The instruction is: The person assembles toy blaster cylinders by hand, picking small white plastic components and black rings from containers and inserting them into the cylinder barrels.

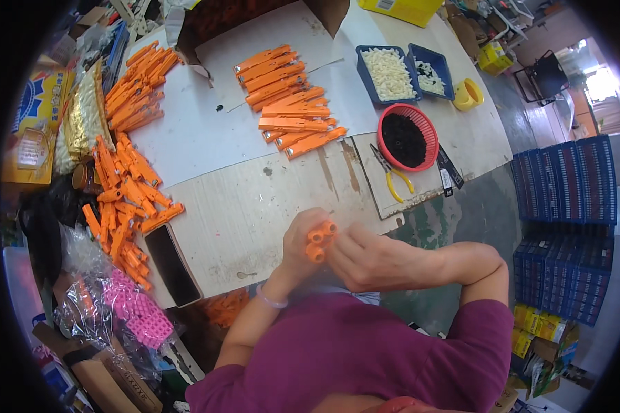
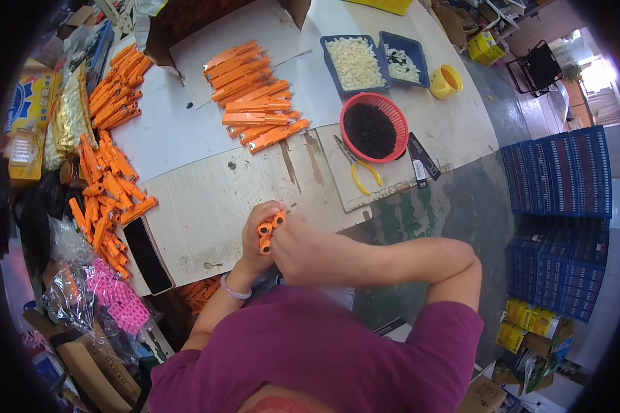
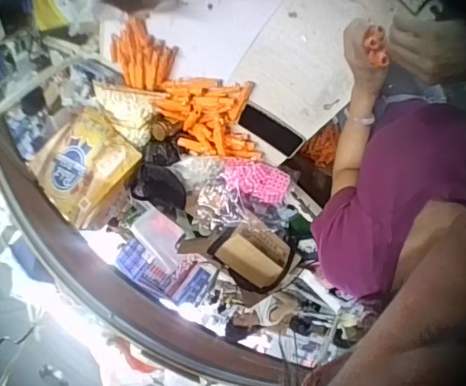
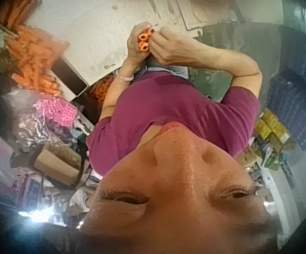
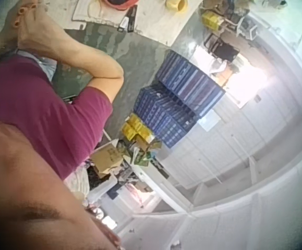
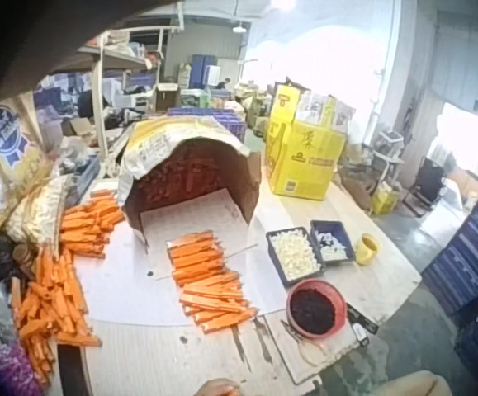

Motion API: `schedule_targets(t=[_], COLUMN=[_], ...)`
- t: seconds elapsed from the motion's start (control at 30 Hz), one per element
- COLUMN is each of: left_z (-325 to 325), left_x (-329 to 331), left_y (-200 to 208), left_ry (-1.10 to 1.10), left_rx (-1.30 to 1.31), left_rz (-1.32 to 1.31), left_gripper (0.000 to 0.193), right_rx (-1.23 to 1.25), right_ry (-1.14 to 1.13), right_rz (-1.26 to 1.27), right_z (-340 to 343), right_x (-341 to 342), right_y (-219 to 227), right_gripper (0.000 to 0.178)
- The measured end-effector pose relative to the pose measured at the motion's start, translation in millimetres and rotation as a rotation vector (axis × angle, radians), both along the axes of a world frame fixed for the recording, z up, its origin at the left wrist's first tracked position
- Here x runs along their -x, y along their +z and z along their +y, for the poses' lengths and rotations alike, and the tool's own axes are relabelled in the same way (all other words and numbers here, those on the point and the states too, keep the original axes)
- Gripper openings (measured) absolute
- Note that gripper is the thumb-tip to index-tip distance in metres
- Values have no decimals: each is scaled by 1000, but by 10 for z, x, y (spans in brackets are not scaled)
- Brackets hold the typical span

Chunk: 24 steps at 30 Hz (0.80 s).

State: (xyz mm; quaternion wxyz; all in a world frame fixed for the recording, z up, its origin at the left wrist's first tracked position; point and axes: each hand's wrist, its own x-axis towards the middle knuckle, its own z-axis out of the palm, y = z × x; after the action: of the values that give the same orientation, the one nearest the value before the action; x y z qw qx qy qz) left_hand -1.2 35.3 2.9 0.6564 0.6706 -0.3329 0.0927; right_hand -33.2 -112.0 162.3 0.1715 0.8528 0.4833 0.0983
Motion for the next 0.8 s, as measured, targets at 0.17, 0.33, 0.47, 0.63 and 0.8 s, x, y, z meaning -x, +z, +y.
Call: schedule_targets(t=[0.17, 0.33, 0.47, 0.63, 0.8], left_z=[66, 15, -50, 0, -93], left_x=[-45, -62, -47, -10, -46], left_y=[98, 39, 65, -11, 55], left_ry=[-160, -136, -37, 6, 50], left_rx=[-88, -41, -58, -11, -85], left_rz=[426, 324, 255, 278, 140], left_gripper=[49, 49, 50, 52, 45], right_rx=[-60, -23, 184, -635, -595], right_ry=[174, 148, -117, -446, -1277], right_rz=[-12, -35, 22, 498, 114], right_z=[-136, -43, 10, -748, -1832], right_x=[-283, -207, -191, -1039, -1787], right_y=[15, 39, 69, -175, -660], right_gripper=[10, 11, 10, 14, 28])
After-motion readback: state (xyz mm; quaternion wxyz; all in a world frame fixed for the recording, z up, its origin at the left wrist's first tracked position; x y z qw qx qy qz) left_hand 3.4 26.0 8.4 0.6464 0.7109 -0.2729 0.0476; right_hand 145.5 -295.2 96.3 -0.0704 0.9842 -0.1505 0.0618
